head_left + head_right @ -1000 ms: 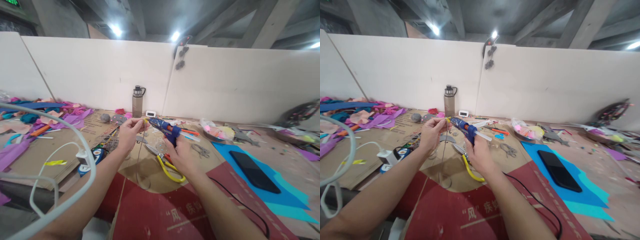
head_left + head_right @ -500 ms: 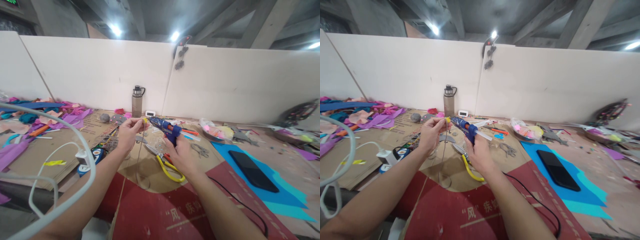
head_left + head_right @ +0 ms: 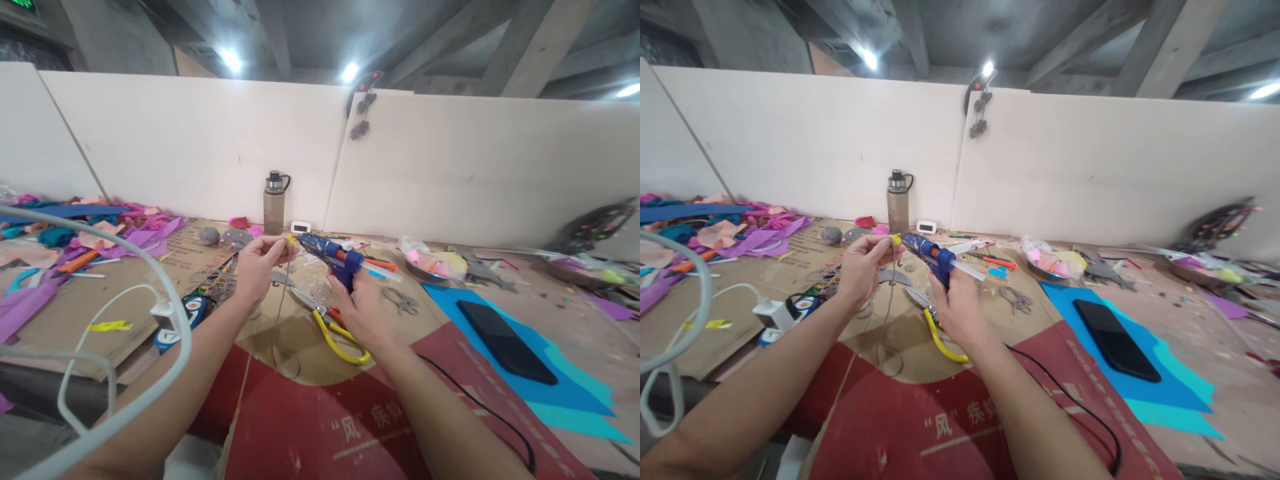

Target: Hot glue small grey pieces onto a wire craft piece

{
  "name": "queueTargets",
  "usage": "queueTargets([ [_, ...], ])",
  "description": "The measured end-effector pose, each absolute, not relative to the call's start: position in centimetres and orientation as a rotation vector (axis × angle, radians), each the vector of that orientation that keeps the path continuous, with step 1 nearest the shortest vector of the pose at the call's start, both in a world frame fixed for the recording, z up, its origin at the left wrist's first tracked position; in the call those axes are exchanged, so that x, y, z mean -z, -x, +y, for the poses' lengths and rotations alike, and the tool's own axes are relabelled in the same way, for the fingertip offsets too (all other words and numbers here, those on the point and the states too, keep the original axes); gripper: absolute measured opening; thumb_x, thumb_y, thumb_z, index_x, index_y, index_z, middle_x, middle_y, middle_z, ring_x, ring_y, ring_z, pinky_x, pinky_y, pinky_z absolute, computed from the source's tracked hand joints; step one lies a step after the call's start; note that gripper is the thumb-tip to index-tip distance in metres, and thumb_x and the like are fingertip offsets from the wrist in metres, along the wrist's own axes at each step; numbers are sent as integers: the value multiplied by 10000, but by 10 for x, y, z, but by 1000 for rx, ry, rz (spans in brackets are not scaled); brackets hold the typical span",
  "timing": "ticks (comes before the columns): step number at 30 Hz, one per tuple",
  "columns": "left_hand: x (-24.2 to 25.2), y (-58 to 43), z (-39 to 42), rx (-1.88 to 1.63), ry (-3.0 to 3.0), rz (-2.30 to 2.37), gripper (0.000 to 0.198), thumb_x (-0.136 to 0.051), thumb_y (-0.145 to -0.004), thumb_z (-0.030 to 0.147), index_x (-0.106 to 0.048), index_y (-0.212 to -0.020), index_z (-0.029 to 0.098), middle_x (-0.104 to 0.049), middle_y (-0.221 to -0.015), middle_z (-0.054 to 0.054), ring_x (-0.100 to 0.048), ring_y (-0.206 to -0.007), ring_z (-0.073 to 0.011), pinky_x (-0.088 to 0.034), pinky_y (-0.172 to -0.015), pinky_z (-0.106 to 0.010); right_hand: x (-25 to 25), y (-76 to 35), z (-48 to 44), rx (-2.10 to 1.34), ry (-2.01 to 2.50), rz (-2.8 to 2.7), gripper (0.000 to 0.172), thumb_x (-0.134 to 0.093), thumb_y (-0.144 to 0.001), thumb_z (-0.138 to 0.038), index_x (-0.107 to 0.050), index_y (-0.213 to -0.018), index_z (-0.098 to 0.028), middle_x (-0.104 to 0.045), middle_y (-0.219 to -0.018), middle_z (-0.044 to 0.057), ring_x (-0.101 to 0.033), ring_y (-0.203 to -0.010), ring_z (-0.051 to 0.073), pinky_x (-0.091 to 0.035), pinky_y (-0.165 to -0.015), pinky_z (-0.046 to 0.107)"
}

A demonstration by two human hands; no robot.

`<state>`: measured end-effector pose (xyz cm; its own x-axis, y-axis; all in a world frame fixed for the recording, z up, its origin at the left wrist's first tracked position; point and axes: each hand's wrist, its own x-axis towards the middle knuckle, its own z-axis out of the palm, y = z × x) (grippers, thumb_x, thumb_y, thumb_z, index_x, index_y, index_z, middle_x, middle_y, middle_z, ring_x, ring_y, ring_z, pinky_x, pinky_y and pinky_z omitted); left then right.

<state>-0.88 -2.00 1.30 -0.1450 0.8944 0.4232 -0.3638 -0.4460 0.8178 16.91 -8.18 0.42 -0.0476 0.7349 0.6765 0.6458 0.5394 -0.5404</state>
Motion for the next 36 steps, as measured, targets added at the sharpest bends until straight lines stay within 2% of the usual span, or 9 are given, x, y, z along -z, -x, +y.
queueTargets([
  [13, -11, 10, -18, -1751, -1196, 671, 210, -748, -696, 336, -667, -779, 160, -719, -779, -39, -691, -694, -156, -563, -748, -328, 0, -167, -81, -78, 1144, -1763, 245, -442, -908, -350, -568, -1046, -193, -665, -945, 110, -619, -868, 261, -498, -773, 411],
  [17, -12, 10, -19, -1751, -1201, 697, 208, -748, -693, 338, -669, -778, 165, -726, -807, -45, -690, -700, -161, -563, -751, -338, 0, -166, -82, -98, 1132, -1779, 273, -438, -912, -350, -556, -1100, -190, -660, -987, 122, -612, -908, 268, -492, -802, 426],
  [28, -11, 10, -19, -1748, -1212, 663, 240, -748, -699, 354, -658, -792, 151, -717, -757, -46, -704, -725, -190, -565, -749, -355, -4, -170, -80, -59, 1141, -1749, 226, -449, -906, -323, -570, -1033, -180, -664, -932, 109, -608, -847, 244, -485, -764, 381],
  [36, -11, 10, -19, -1744, -1222, 666, 206, -736, -713, 331, -663, -797, 158, -718, -760, -36, -694, -699, -160, -568, -747, -334, 2, -168, -78, -61, 1106, -1761, 249, -450, -905, -325, -562, -1080, -187, -662, -983, 121, -619, -909, 265, -492, -786, 414],
])
